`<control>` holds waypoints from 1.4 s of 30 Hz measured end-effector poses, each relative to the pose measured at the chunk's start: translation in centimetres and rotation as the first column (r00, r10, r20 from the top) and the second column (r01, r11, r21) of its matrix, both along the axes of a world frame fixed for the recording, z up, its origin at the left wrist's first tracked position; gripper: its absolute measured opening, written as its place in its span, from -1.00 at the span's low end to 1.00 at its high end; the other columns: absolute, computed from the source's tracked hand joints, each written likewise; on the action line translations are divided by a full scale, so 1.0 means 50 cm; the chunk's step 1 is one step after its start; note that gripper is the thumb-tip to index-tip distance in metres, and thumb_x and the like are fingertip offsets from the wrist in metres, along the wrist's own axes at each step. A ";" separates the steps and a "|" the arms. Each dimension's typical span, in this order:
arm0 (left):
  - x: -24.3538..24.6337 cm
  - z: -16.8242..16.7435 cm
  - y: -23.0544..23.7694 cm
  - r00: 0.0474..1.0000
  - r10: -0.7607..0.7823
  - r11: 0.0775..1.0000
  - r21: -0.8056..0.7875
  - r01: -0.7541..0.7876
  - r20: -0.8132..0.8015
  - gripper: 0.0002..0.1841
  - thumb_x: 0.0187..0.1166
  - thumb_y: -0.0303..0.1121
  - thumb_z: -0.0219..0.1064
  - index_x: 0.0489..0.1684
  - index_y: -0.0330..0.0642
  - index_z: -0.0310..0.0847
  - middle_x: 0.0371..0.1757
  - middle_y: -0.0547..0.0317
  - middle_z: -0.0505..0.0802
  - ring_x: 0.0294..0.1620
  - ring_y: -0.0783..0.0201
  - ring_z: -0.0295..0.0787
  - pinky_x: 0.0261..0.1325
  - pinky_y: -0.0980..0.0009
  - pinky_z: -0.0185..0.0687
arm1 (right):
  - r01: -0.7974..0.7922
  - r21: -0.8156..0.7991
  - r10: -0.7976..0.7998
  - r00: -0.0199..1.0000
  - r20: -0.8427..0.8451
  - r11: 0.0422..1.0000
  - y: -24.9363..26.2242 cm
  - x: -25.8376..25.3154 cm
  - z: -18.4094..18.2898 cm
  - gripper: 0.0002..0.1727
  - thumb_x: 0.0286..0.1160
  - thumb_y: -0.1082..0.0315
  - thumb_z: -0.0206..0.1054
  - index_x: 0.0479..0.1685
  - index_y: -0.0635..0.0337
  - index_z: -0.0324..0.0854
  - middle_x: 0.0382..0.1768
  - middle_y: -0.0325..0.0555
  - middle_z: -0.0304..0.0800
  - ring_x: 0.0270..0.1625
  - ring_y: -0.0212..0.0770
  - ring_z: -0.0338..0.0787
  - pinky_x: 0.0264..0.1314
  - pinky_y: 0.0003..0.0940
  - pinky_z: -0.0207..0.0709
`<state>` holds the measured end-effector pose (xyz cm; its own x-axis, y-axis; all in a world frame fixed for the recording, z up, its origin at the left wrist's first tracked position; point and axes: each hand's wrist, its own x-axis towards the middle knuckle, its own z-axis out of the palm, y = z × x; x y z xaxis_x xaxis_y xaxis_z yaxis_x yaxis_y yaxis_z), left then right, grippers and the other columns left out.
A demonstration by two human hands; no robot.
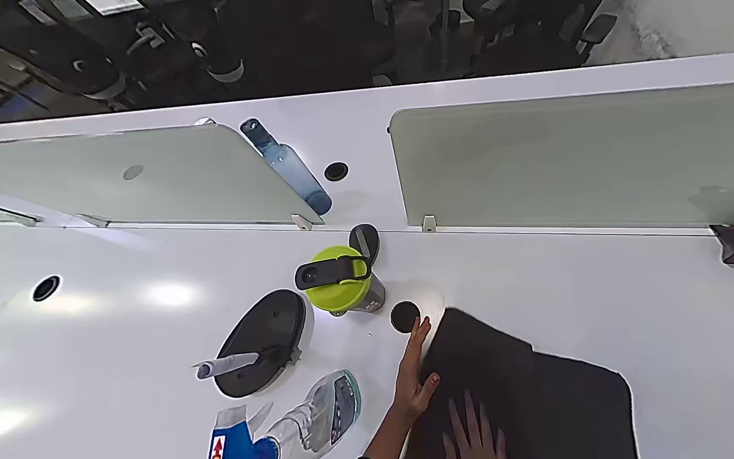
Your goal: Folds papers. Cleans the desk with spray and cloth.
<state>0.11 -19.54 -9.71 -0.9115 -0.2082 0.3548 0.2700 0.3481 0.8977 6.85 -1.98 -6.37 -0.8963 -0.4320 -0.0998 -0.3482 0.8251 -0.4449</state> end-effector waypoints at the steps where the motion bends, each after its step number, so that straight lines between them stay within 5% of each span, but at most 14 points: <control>1: 0.000 0.002 -0.001 1.000 0.012 1.000 0.011 -0.011 -0.002 0.07 0.66 0.45 -0.25 0.63 -0.59 0.26 0.69 -0.48 0.41 0.86 -0.14 0.10 0.90 0.11 -0.06 | 0.014 -0.038 -0.017 0.998 -0.064 0.999 -0.041 -0.061 -0.009 -0.42 0.58 0.11 0.16 0.57 0.08 0.59 0.63 0.28 0.47 0.57 0.49 0.52 0.23 0.60 0.41; 5: -0.001 0.000 -0.007 0.999 0.051 0.999 0.005 -0.051 0.007 0.06 0.67 0.42 -0.22 0.66 -0.61 0.21 0.72 -0.46 0.36 0.90 -0.06 0.01 0.92 0.16 -0.18 | -0.063 -0.181 0.034 0.986 -0.161 0.981 -0.128 -0.261 -0.035 -0.45 0.64 0.13 0.12 0.62 -0.07 0.56 0.72 -0.01 0.42 0.60 0.23 0.58 0.15 0.22 0.66; 7: 0.000 -0.003 -0.011 0.999 0.038 0.999 -0.007 -0.038 0.009 0.05 0.68 0.42 -0.20 0.68 -0.59 0.18 0.74 -0.46 0.33 0.90 -0.04 0.00 0.91 0.17 -0.15 | -0.085 -0.334 0.042 0.990 -0.135 0.939 -0.085 -0.321 -0.043 -0.48 0.64 0.30 0.15 0.59 0.15 0.56 0.70 0.15 0.41 0.47 0.25 0.71 0.19 0.10 0.72; 9: -0.002 -0.005 -0.014 1.000 0.016 1.000 -0.020 -0.016 0.010 0.04 0.68 0.42 -0.20 0.69 -0.55 0.18 0.74 -0.43 0.33 0.89 -0.01 0.03 0.91 0.17 -0.11 | -0.007 -0.421 -0.048 0.992 -0.120 0.907 0.025 -0.376 -0.050 -0.48 0.66 0.38 0.08 0.57 0.38 0.50 0.69 0.38 0.34 0.58 0.32 0.58 0.46 0.10 0.60; 13: 0.000 -0.002 -0.011 0.999 -0.012 0.999 -0.030 0.013 0.032 0.03 0.68 0.42 -0.19 0.71 -0.51 0.19 0.75 -0.39 0.35 0.89 0.04 0.06 0.91 0.19 -0.08 | 0.306 -0.147 -0.330 0.927 -0.181 0.941 0.389 -0.456 -0.030 -0.40 0.79 0.20 -0.13 0.70 0.34 0.33 0.77 0.43 0.14 0.74 0.47 0.28 0.63 0.37 0.29; 18: 0.000 0.000 -0.013 0.999 -0.009 0.999 -0.037 0.011 0.036 0.02 0.67 0.43 -0.18 0.69 -0.48 0.25 0.73 -0.38 0.39 0.87 0.05 0.12 0.89 0.20 -0.02 | 0.710 0.035 -0.681 0.688 -0.253 0.704 0.678 -0.467 -0.049 -0.27 0.84 -0.04 -0.26 0.82 0.28 0.16 0.81 0.46 0.00 0.83 0.57 -0.07 0.72 0.59 -0.32; 20: -0.001 -0.003 -0.010 1.000 -0.010 0.999 -0.051 0.012 0.028 -0.02 0.68 0.42 -0.18 0.69 -0.42 0.28 0.74 -0.30 0.41 0.87 0.08 0.12 0.89 0.19 -0.03 | 0.770 0.053 -0.745 0.630 -0.221 0.636 0.611 -0.470 -0.034 -0.30 0.87 0.01 -0.20 0.83 0.27 0.12 0.82 0.46 -0.05 0.84 0.58 -0.13 0.70 0.64 -0.37; 23: -0.003 -0.006 -0.014 0.999 -0.027 0.998 -0.061 0.028 0.023 -0.06 0.69 0.39 -0.15 0.71 -0.35 0.28 0.76 -0.21 0.40 0.87 0.11 0.11 0.90 0.18 -0.03 | 0.675 0.029 -0.644 0.716 -0.270 0.737 0.384 -0.417 -0.029 -0.33 0.84 0.08 -0.15 0.78 0.32 0.21 0.77 0.50 0.08 0.79 0.62 0.01 0.65 0.69 -0.25; 27: -0.002 -0.010 -0.020 0.999 -0.022 0.996 -0.086 0.026 0.036 -0.05 0.69 0.39 -0.14 0.69 -0.39 0.30 0.73 -0.24 0.44 0.86 0.10 0.15 0.88 0.18 0.02 | 0.408 -0.065 -0.411 0.880 -0.236 0.911 0.100 -0.188 -0.030 -0.38 0.65 0.10 0.02 0.61 0.23 0.52 0.65 0.35 0.41 0.70 0.53 0.32 0.62 0.67 -0.06; 30: -0.001 -0.008 -0.020 0.998 -0.014 0.988 -0.154 0.022 0.055 -0.01 0.71 0.38 -0.19 0.64 -0.55 0.27 0.68 -0.39 0.45 0.85 0.04 0.16 0.89 0.21 -0.05 | 0.225 -0.094 -0.231 0.971 -0.059 0.970 0.044 -0.013 -0.018 -0.41 0.61 0.09 0.15 0.58 0.13 0.57 0.64 0.26 0.47 0.63 0.51 0.44 0.53 0.67 0.08; 34: -0.004 -0.008 -0.023 0.998 -0.035 0.985 -0.166 0.042 0.042 -0.04 0.73 0.33 -0.17 0.62 -0.59 0.28 0.66 -0.43 0.46 0.84 0.02 0.18 0.88 0.22 -0.02 | 0.369 -0.095 -0.378 0.921 -0.094 0.924 0.231 -0.014 -0.011 -0.47 0.64 0.20 0.08 0.44 0.34 0.63 0.55 0.41 0.53 0.60 0.52 0.48 0.50 0.61 0.18; 37: -0.004 -0.005 -0.021 0.997 -0.059 0.985 -0.159 0.065 0.044 -0.04 0.73 0.32 -0.14 0.62 -0.61 0.27 0.66 -0.45 0.45 0.84 0.02 0.19 0.87 0.22 0.00 | 0.559 -0.024 -0.550 0.807 -0.212 0.829 0.494 -0.097 -0.021 -0.40 0.70 0.24 -0.06 0.49 0.59 0.48 0.67 0.52 0.29 0.73 0.59 0.22 0.70 0.58 -0.09; 40: -0.005 -0.005 -0.020 0.997 -0.069 0.986 -0.149 0.073 0.033 -0.05 0.74 0.30 -0.14 0.61 -0.63 0.27 0.66 -0.47 0.44 0.84 0.00 0.18 0.87 0.21 -0.01 | 0.705 0.005 -0.676 0.682 -0.279 0.709 0.709 -0.155 -0.053 -0.26 0.83 0.01 -0.26 0.67 0.50 0.30 0.76 0.49 0.12 0.79 0.57 0.08 0.75 0.56 -0.26; 42: -0.005 -0.007 -0.020 0.997 -0.074 0.989 -0.130 0.076 0.026 -0.06 0.75 0.27 -0.12 0.61 -0.65 0.25 0.66 -0.49 0.43 0.84 -0.02 0.18 0.87 0.21 -0.01 | 0.789 0.031 -0.756 0.599 -0.263 0.614 0.735 -0.164 -0.061 -0.22 0.81 -0.09 -0.34 0.81 0.29 0.17 0.81 0.39 0.04 0.84 0.48 -0.01 0.77 0.51 -0.34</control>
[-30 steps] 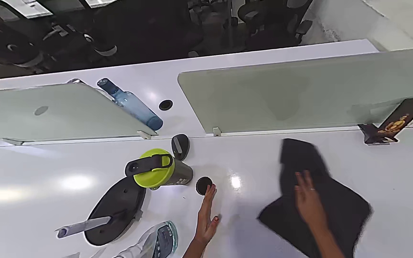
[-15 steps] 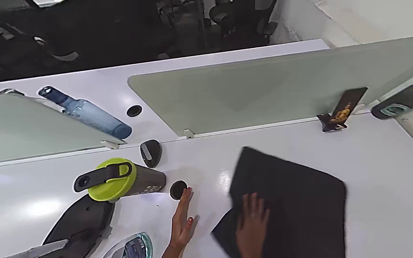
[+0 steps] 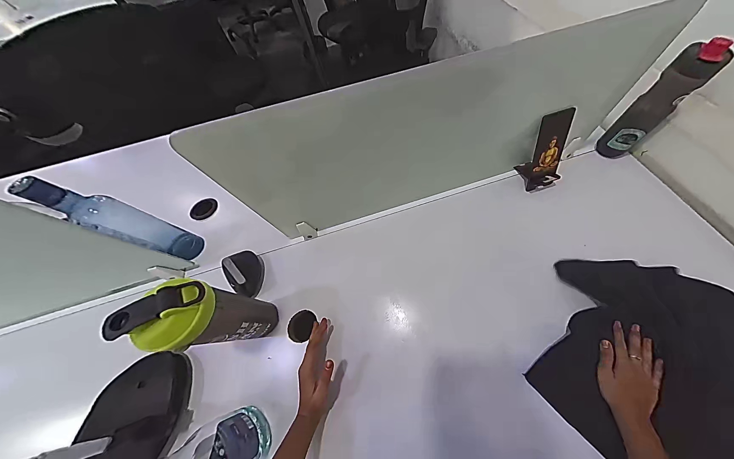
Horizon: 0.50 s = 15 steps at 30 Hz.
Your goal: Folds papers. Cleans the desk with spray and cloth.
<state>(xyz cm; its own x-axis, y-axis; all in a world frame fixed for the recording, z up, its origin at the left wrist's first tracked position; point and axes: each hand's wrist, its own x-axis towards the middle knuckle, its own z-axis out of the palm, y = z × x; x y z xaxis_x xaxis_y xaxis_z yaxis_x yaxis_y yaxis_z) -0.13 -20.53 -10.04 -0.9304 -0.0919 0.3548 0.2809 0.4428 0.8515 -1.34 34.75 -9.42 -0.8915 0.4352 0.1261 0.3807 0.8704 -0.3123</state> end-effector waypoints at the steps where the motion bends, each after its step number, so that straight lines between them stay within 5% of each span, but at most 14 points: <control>1: 0.001 -0.001 0.001 1.000 0.001 1.000 0.006 -0.001 0.001 -0.06 0.75 0.26 -0.12 0.61 -0.65 0.24 0.66 -0.49 0.43 0.84 -0.02 0.18 0.87 0.22 -0.01 | 0.037 -0.001 -0.037 0.999 0.008 0.999 -0.026 0.007 0.001 -0.24 0.83 -0.08 -0.32 0.83 0.27 0.14 0.82 0.39 0.02 0.85 0.49 -0.03 0.77 0.53 -0.36; 5: 0.000 -0.004 0.001 1.000 0.004 1.000 0.013 -0.004 -0.007 -0.07 0.74 0.26 -0.11 0.60 -0.65 0.27 0.66 -0.47 0.44 0.82 0.00 0.21 0.87 0.22 0.00 | -0.067 0.028 0.067 0.998 0.013 0.997 -0.307 0.115 0.030 -0.26 0.79 -0.02 -0.15 0.75 0.39 0.24 0.74 0.53 0.13 0.76 0.64 0.09 0.66 0.69 -0.22; 8: -0.004 -0.004 -0.001 1.000 0.000 1.000 0.000 0.000 -0.005 -0.04 0.74 0.27 -0.13 0.59 -0.69 0.25 0.65 -0.51 0.43 0.82 -0.02 0.22 0.86 0.22 0.03 | -0.287 -0.163 0.301 0.951 0.067 0.944 -0.579 0.248 0.058 -0.34 0.55 0.22 0.10 0.63 0.39 0.42 0.65 0.53 0.32 0.70 0.65 0.23 0.59 0.74 -0.15; 10: 0.001 -0.004 -0.005 1.000 0.003 1.000 -0.010 -0.002 0.008 -0.03 0.74 0.26 -0.13 0.58 -0.74 0.23 0.64 -0.55 0.43 0.82 -0.05 0.21 0.86 0.22 0.02 | -0.447 -0.281 0.481 0.875 0.060 0.849 -0.732 0.326 0.054 -0.42 0.60 0.21 0.14 0.57 0.29 0.53 0.59 0.40 0.47 0.63 0.58 0.40 0.55 0.71 0.03; 12: -0.001 0.003 -0.001 1.000 0.013 1.000 0.001 -0.013 0.026 -0.03 0.74 0.23 -0.13 0.57 -0.79 0.20 0.65 -0.57 0.41 0.83 -0.03 0.20 0.86 0.28 -0.02 | -0.588 -0.332 0.631 0.775 0.030 0.738 -0.811 0.353 0.041 -0.45 0.71 0.14 0.08 0.59 0.15 0.55 0.63 0.20 0.50 0.62 0.43 0.49 0.56 0.58 0.16; 15: 0.005 0.021 0.001 0.997 0.039 0.998 0.053 -0.042 0.061 -0.12 0.75 0.09 -0.11 0.55 -0.83 0.19 0.65 -0.58 0.39 0.82 -0.01 0.20 0.85 0.32 -0.03 | -0.647 -0.412 0.682 0.727 -0.078 0.642 -0.775 0.319 0.040 -0.49 0.67 0.22 0.15 0.58 0.12 0.58 0.64 0.11 0.51 0.64 0.32 0.52 0.57 0.48 0.25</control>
